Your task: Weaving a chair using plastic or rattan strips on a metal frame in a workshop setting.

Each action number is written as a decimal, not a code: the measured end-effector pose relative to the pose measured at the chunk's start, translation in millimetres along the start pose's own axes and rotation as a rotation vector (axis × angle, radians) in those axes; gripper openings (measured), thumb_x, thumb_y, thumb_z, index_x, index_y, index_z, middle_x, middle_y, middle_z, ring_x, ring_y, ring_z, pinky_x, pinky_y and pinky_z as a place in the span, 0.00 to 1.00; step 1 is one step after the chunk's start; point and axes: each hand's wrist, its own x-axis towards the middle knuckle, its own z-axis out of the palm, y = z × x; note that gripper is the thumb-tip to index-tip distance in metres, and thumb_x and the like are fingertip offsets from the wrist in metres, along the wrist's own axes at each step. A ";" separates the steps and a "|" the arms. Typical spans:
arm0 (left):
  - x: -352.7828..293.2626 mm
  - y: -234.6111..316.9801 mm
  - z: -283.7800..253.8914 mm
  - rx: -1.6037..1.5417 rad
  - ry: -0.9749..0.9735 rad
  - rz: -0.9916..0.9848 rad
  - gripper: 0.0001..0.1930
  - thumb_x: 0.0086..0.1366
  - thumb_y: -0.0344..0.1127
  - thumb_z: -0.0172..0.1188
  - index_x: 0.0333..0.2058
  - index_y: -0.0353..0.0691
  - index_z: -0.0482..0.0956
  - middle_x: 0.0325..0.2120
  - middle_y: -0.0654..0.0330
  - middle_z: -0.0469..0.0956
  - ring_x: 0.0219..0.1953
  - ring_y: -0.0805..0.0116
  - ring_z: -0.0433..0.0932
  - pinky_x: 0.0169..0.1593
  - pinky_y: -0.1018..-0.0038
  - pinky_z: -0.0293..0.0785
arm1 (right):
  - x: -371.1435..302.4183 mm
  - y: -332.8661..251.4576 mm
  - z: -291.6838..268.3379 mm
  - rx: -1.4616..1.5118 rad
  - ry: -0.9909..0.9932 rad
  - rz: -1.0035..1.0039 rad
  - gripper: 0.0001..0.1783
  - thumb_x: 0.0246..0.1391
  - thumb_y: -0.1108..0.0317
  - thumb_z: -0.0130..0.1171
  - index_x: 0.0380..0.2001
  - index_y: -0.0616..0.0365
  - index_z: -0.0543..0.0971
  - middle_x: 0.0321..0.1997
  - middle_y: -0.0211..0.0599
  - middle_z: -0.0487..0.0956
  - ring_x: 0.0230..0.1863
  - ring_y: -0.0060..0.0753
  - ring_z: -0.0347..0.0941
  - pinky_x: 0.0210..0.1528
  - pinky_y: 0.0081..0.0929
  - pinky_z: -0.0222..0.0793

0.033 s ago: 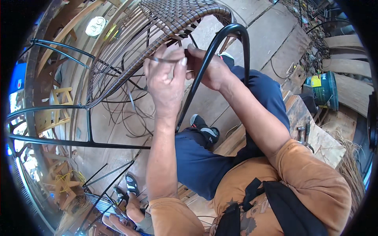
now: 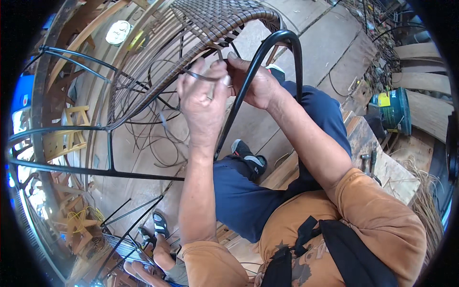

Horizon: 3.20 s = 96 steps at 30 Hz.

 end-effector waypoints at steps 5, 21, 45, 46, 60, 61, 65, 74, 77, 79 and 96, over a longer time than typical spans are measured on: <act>-25.1 16.8 -15.4 -0.887 0.051 -0.566 0.06 0.57 0.29 0.57 0.33 0.37 0.78 0.38 0.54 0.77 0.47 0.65 0.72 0.55 0.68 0.62 | -1.5 -9.6 11.3 0.165 -0.363 0.097 0.12 0.55 0.64 0.55 0.38 0.59 0.72 0.29 0.29 0.75 0.36 0.27 0.74 0.41 0.30 0.71; -16.7 64.0 -79.7 0.318 -0.075 -0.057 0.09 0.57 0.33 0.50 0.33 0.37 0.74 0.32 0.52 0.75 0.38 0.55 0.73 0.43 0.64 0.68 | -33.6 -14.3 11.1 -1.437 0.126 -0.432 0.19 0.57 0.53 0.46 0.35 0.60 0.75 0.29 0.48 0.74 0.34 0.46 0.70 0.39 0.33 0.64; 59.0 -38.2 4.1 -0.036 -0.225 -0.328 0.23 0.57 0.55 0.48 0.38 0.44 0.80 0.37 0.52 0.78 0.41 0.54 0.77 0.45 0.61 0.71 | -31.1 -2.5 -9.1 -0.845 0.292 -0.409 0.16 0.58 0.57 0.48 0.36 0.58 0.76 0.13 0.18 0.61 0.11 0.12 0.52 0.11 0.15 0.45; 59.6 -39.5 -2.8 0.057 -0.336 -0.351 0.24 0.57 0.57 0.48 0.39 0.45 0.80 0.37 0.52 0.78 0.41 0.54 0.77 0.45 0.61 0.72 | -38.5 4.2 5.5 -0.810 0.222 -0.423 0.15 0.57 0.55 0.49 0.33 0.56 0.75 0.12 0.17 0.60 0.10 0.12 0.52 0.10 0.16 0.44; 81.1 -72.2 -12.3 -0.117 -0.707 -0.370 0.12 0.59 0.38 0.49 0.32 0.35 0.75 0.24 0.53 0.75 0.31 0.64 0.73 0.37 0.68 0.69 | 137.7 29.5 -88.8 -1.019 0.223 -0.693 0.12 0.61 0.62 0.46 0.30 0.57 0.72 0.23 0.25 0.71 0.25 0.19 0.66 0.25 0.20 0.62; 80.9 -71.1 -4.0 -0.134 -0.646 -0.466 0.10 0.59 0.35 0.48 0.31 0.34 0.74 0.20 0.57 0.72 0.27 0.69 0.71 0.33 0.71 0.68 | 160.7 33.4 -104.1 -1.005 0.222 -0.682 0.12 0.61 0.62 0.46 0.30 0.57 0.72 0.23 0.25 0.71 0.25 0.19 0.66 0.25 0.20 0.62; 97.5 -53.3 22.1 -0.062 -0.706 -0.601 0.10 0.58 0.34 0.50 0.33 0.33 0.75 0.22 0.51 0.76 0.28 0.61 0.76 0.33 0.68 0.71 | 213.3 14.0 -144.1 -1.094 0.127 -0.839 0.33 0.40 0.47 0.57 0.51 0.48 0.72 0.55 0.39 0.65 0.59 0.50 0.55 0.61 0.52 0.49; 51.8 -52.1 16.2 -0.114 -0.097 -0.210 0.07 0.59 0.31 0.54 0.34 0.37 0.79 0.27 0.49 0.78 0.33 0.57 0.78 0.36 0.69 0.72 | 86.0 -2.1 -39.0 -1.192 0.458 -0.331 0.23 0.57 0.53 0.48 0.45 0.62 0.74 0.39 0.34 0.76 0.38 0.28 0.71 0.40 0.26 0.67; 52.5 -32.2 16.3 -0.140 -0.007 -0.102 0.07 0.60 0.31 0.53 0.31 0.33 0.76 0.25 0.49 0.77 0.28 0.56 0.76 0.32 0.67 0.70 | 14.0 -4.8 -8.5 -0.705 0.232 -0.330 0.16 0.55 0.56 0.52 0.35 0.60 0.74 0.31 0.29 0.75 0.30 0.21 0.70 0.31 0.20 0.65; 33.1 -20.5 16.9 -0.013 0.021 -0.174 0.09 0.61 0.33 0.53 0.31 0.31 0.75 0.21 0.51 0.75 0.24 0.54 0.73 0.31 0.66 0.69 | -4.4 -3.0 -0.8 -0.517 0.225 -0.266 0.17 0.53 0.56 0.55 0.35 0.61 0.75 0.30 0.32 0.76 0.30 0.24 0.71 0.32 0.21 0.66; -72.9 63.3 -56.0 -0.357 0.184 -0.923 0.18 0.66 0.40 0.46 0.30 0.30 0.77 0.29 0.51 0.79 0.32 0.63 0.77 0.39 0.69 0.69 | -24.5 -4.5 25.4 -0.154 0.041 0.083 0.08 0.59 0.63 0.46 0.32 0.55 0.70 0.16 0.21 0.58 0.18 0.21 0.57 0.21 0.24 0.60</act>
